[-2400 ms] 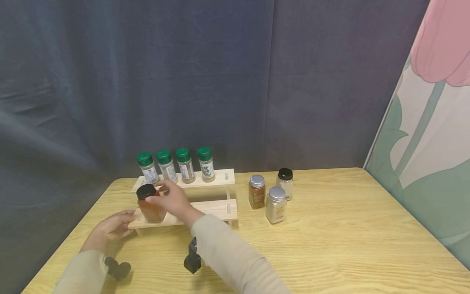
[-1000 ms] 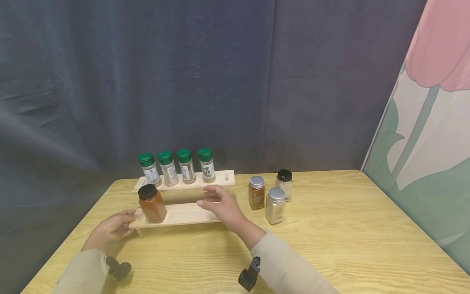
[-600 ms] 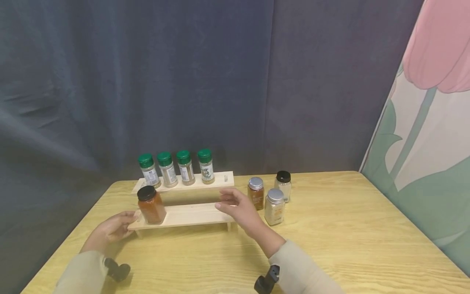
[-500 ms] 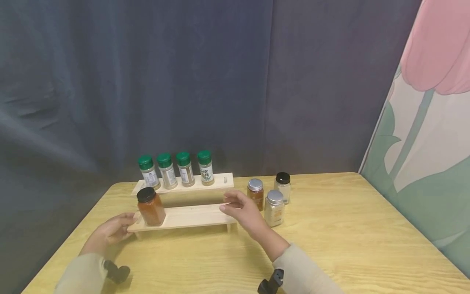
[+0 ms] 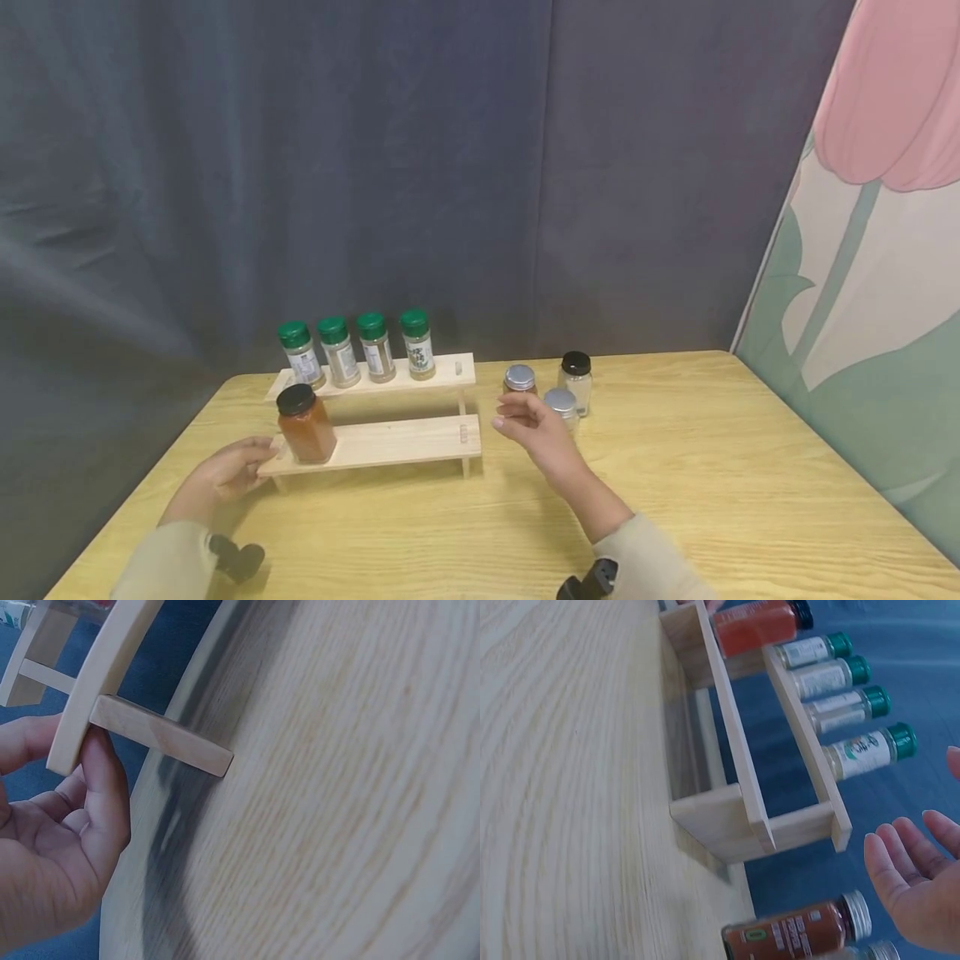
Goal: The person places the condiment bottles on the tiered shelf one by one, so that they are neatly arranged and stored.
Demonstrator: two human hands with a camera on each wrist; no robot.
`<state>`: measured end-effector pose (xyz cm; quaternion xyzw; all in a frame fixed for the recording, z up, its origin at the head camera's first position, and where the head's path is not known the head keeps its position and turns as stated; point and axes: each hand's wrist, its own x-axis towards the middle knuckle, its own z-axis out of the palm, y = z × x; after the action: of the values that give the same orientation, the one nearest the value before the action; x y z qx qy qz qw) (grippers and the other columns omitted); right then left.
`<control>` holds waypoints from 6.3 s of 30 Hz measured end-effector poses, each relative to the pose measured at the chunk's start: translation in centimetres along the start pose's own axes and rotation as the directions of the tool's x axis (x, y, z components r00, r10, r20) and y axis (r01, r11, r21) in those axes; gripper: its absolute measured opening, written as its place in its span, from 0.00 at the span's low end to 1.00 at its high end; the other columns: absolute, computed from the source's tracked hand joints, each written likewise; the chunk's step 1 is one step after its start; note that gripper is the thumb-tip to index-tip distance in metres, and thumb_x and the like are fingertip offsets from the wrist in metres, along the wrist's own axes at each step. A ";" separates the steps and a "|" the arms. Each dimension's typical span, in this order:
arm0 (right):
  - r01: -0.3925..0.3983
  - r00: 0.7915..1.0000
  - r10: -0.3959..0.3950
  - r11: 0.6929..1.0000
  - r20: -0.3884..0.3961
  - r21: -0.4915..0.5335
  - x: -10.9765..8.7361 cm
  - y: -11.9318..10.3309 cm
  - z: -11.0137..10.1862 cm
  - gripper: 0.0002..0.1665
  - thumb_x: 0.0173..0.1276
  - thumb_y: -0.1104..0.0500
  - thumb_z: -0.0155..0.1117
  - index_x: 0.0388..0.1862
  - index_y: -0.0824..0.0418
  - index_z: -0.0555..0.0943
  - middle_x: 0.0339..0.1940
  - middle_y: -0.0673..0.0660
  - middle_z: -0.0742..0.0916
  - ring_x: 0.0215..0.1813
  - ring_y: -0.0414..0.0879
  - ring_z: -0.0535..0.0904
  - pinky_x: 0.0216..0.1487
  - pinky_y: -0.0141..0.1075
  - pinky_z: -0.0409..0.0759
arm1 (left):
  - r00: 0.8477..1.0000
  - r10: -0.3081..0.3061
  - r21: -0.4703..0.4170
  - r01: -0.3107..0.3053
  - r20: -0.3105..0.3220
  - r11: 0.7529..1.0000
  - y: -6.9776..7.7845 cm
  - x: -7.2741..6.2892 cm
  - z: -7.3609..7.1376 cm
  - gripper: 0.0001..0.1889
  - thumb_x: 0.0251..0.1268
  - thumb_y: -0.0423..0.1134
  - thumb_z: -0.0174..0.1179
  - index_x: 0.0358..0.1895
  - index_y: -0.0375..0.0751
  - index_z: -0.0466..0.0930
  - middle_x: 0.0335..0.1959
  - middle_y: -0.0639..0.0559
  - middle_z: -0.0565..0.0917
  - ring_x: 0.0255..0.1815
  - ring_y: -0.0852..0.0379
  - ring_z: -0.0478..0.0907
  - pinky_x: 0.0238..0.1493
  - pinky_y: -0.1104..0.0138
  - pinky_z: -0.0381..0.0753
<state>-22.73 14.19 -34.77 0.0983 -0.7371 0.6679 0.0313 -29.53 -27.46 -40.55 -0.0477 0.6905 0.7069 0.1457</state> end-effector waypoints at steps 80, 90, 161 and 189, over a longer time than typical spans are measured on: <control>-0.160 0.975 0.145 0.984 -0.169 -0.079 2.3 4.2 -6.4 0.35 0.56 0.62 0.60 0.59 0.71 0.57 0.54 0.64 0.68 0.48 0.41 0.66 0.51 0.36 0.64 | 0.994 -0.105 -0.173 0.105 0.010 0.979 0.5 -0.2 0.0 0.06 0.59 0.29 0.48 0.37 0.42 0.66 0.24 0.53 0.76 0.25 0.62 0.74 0.24 0.74 0.72; -0.155 0.976 0.141 0.985 -0.165 -0.075 2.0 4.1 -6.2 0.36 0.56 0.63 0.61 0.60 0.72 0.57 0.54 0.65 0.68 0.48 0.40 0.67 0.46 0.27 0.66 | 0.994 -0.110 -0.178 0.113 0.030 0.977 0.6 -0.4 0.1 0.08 0.58 0.28 0.48 0.41 0.39 0.63 0.24 0.52 0.76 0.25 0.61 0.73 0.25 0.74 0.72; 0.004 0.998 0.006 0.989 -0.061 0.150 4.6 -0.3 8.1 0.25 0.43 0.72 0.65 0.44 0.70 0.72 0.37 0.57 0.78 0.40 0.46 0.71 0.44 0.38 0.68 | 0.996 -0.069 -0.181 0.079 0.065 0.980 0.3 -0.1 -0.4 0.06 0.60 0.29 0.46 0.38 0.42 0.64 0.23 0.54 0.78 0.25 0.62 0.75 0.25 0.74 0.73; -0.047 0.998 0.049 0.998 -0.034 0.047 6.8 -0.4 12.5 0.30 0.43 0.66 0.69 0.48 0.68 0.71 0.41 0.58 0.77 0.43 0.48 0.70 0.43 0.37 0.70 | 0.995 -0.065 -0.202 0.078 0.075 0.976 0.5 -0.3 -0.3 0.07 0.61 0.28 0.44 0.41 0.38 0.63 0.24 0.52 0.79 0.26 0.62 0.76 0.26 0.74 0.73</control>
<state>-28.22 1.02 -34.50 0.0695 -0.7229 0.6869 0.0261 -29.46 -27.84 -40.05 -0.0633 0.6065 0.7698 0.1886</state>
